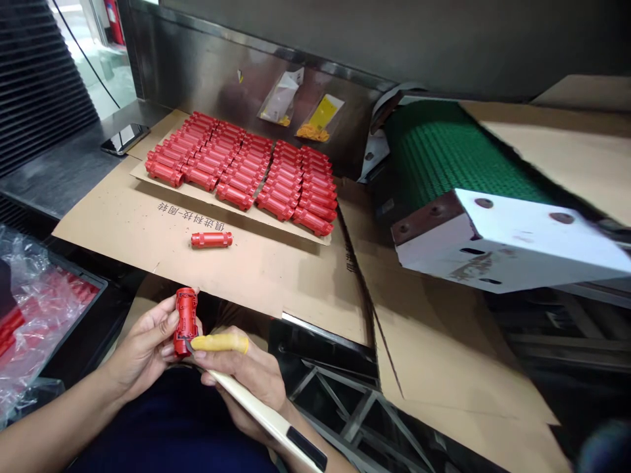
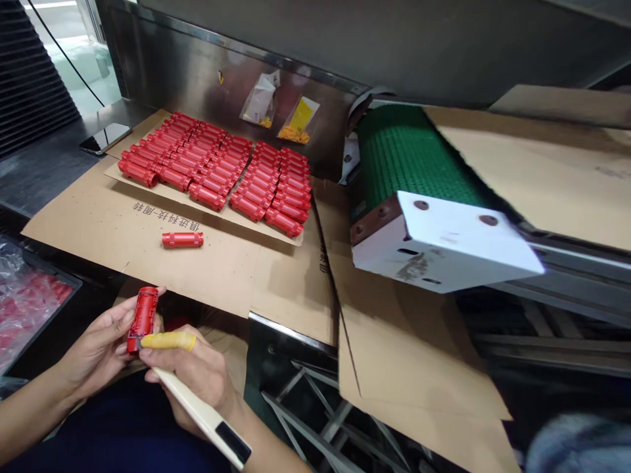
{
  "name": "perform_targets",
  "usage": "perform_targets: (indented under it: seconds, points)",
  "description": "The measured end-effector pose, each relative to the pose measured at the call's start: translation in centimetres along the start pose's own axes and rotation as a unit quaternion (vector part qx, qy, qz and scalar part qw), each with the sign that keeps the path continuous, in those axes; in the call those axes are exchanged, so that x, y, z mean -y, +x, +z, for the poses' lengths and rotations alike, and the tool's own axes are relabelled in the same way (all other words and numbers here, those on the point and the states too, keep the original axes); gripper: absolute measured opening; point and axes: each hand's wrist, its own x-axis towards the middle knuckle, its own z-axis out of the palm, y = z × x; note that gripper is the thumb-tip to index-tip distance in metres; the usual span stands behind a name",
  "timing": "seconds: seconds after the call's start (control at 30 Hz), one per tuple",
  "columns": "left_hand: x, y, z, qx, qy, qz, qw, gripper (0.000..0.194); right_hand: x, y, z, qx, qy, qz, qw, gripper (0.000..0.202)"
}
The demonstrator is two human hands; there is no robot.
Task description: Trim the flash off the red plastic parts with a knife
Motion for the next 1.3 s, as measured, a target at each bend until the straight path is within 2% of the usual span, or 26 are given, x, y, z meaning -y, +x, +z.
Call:
perform_targets:
  seconds: [0.17, 0.37, 0.4, 0.47, 0.53, 0.6, 0.67, 0.73, 0.83, 0.93, 1.03, 1.13, 1.2, 1.23, 1.3]
  points:
    - [0.0, 0.2, -0.1, -0.016, -0.003, -0.023, 1.000, 0.045, -0.1, 0.2, -0.7, 0.041, -0.014, 0.039, 0.998, 0.018]
    - [0.3, 0.5, -0.5, -0.036, -0.010, -0.076, 0.996, 0.047, 0.1, 0.9, -1.4, 0.151, -0.148, -0.025, 0.977, 0.017]
    - [0.4, 0.5, -0.5, -0.037, -0.010, -0.078, 0.996, 0.047, 0.0, 0.8, -1.2, 0.143, -0.149, -0.032, 0.978, 0.019]
    - [0.4, 0.4, -0.5, -0.030, -0.005, -0.071, 0.997, 0.047, -0.2, 0.3, -0.7, 0.087, -0.096, -0.017, 0.991, 0.017]
    - [0.5, 0.4, -0.6, -0.015, 0.009, -0.047, 0.999, 0.050, -0.3, -0.2, 0.0, 0.007, 0.010, 0.068, 0.998, 0.010]
    - [0.6, 0.3, -0.9, -0.002, 0.029, -0.010, 1.000, 0.055, -0.4, -0.7, 0.7, -0.049, 0.138, 0.188, 0.971, 0.008]
    - [0.7, 0.4, -1.3, 0.009, 0.059, 0.035, 0.998, 0.064, -0.4, -0.9, 1.1, -0.081, 0.257, 0.262, 0.927, 0.012]
    - [0.7, 0.4, -1.6, 0.027, 0.100, 0.073, 0.992, 0.075, -0.4, -1.0, 1.5, -0.101, 0.342, 0.285, 0.890, 0.016]
    - [0.7, 0.2, -1.7, 0.043, 0.171, 0.139, 0.974, 0.082, -0.5, -1.2, 1.8, -0.127, 0.400, 0.316, 0.851, 0.022]
    - [1.0, -0.3, -1.1, -0.025, 0.217, 0.217, 0.952, 0.079, -0.5, -1.2, 2.0, -0.150, 0.429, 0.354, 0.818, 0.024]
    - [1.5, -0.7, -0.4, -0.101, 0.221, 0.257, 0.935, 0.076, -0.6, -1.0, 2.1, -0.172, 0.451, 0.392, 0.783, 0.028]
    - [1.5, -0.5, -0.1, -0.107, 0.212, 0.263, 0.935, 0.076, -0.8, -0.8, 2.5, -0.189, 0.476, 0.413, 0.753, 0.032]
    - [1.3, 0.0, -0.3, -0.080, 0.203, 0.248, 0.944, 0.078, -0.8, -1.0, 2.7, -0.183, 0.499, 0.414, 0.739, 0.033]
    - [1.1, 0.2, -0.5, -0.064, 0.197, 0.236, 0.950, 0.078, -0.7, -1.2, 2.7, -0.156, 0.521, 0.406, 0.735, 0.035]
    - [0.8, 0.6, -0.9, -0.042, 0.180, 0.210, 0.960, 0.079, -0.4, -1.4, 2.4, -0.051, 0.574, 0.377, 0.725, 0.039]
